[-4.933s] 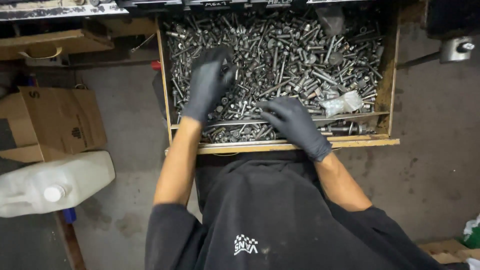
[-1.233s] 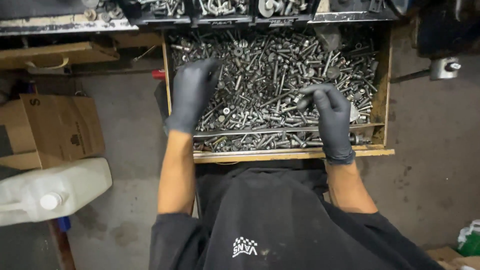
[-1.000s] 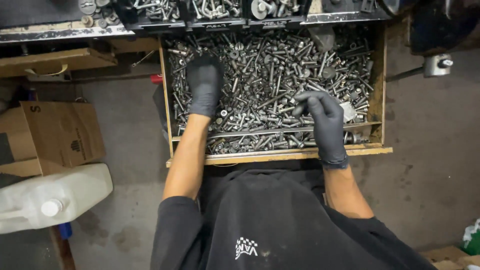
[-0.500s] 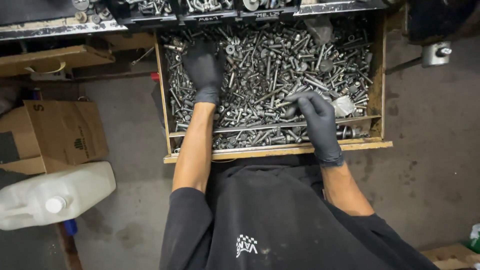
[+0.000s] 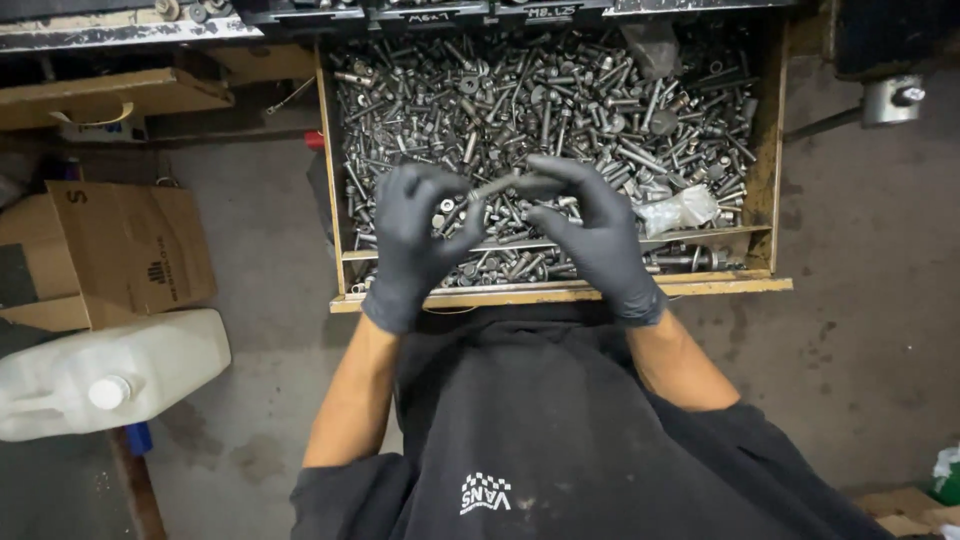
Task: The person sorts through a large collection of metal fasteners in an open drawer. They repeatedly pick up individual bolts and screws, inspect them, and place them back into the drawer, occasionally moving items aside to reach others.
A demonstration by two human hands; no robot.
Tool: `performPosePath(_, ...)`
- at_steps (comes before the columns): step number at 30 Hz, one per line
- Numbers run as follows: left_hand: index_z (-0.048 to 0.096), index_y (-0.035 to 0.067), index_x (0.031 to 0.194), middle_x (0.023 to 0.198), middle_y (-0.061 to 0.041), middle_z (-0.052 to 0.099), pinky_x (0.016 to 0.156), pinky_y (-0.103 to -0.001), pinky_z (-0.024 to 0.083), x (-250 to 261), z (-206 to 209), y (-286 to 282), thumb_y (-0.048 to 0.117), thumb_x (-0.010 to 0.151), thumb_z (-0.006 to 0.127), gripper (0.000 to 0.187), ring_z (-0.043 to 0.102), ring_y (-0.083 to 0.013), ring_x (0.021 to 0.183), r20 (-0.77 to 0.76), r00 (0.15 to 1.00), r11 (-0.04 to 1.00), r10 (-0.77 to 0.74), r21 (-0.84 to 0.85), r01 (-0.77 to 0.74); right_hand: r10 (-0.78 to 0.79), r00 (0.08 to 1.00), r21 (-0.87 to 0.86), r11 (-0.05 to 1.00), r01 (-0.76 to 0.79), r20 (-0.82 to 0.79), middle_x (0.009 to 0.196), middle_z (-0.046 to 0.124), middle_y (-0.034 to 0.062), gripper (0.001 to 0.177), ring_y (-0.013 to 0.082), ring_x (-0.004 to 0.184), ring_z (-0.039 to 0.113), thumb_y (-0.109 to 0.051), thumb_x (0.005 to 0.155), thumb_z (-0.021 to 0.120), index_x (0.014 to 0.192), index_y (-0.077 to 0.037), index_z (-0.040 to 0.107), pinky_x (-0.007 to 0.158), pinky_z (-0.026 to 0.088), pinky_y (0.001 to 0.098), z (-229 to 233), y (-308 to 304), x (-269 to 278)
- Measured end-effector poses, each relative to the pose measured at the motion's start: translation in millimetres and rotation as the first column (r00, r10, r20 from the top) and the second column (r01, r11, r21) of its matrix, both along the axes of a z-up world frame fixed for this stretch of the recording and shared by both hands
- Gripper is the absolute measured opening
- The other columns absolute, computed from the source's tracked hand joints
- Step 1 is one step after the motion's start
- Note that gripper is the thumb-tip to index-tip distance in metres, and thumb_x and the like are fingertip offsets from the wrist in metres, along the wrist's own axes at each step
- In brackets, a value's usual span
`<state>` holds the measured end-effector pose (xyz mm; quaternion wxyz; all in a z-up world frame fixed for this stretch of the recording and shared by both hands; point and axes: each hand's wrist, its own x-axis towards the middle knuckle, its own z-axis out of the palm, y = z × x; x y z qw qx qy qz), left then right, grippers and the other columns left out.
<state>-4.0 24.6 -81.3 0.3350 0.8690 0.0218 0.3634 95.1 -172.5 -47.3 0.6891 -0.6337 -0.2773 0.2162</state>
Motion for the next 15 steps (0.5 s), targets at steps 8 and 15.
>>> performPosePath(8,0.075,0.011,0.107,0.090,-0.003,0.074,0.081,-0.035,0.058,-21.7,31.7,-26.2,0.007,0.081,0.088,0.029,0.072,-0.0270,0.083,0.050,0.985,0.916,-0.163,-0.363,0.170,-0.004,0.998,0.064,0.998,0.008,-0.068,0.092,0.077,0.0189,0.024,0.0233,0.089,0.076,0.011,0.088,0.077,0.110,0.006,0.072,0.089,0.060,0.0381,-10.3,-5.2,-5.1)
performPosePath(15,0.078,0.006,0.105,0.089,-0.010,0.076,0.078,-0.040,0.061,-22.6,62.3,-28.4,-0.002,0.084,0.084,0.024,0.075,-0.0339,0.081,0.115,0.961,0.867,-0.250,-0.415,0.275,-0.036,0.992,0.051,0.998,0.043,-0.119,0.092,0.078,0.0180,0.023,0.0212,0.092,0.077,0.010,0.087,0.078,0.110,0.005,0.074,0.086,0.062,0.0358,-6.9,-10.5,-7.8)
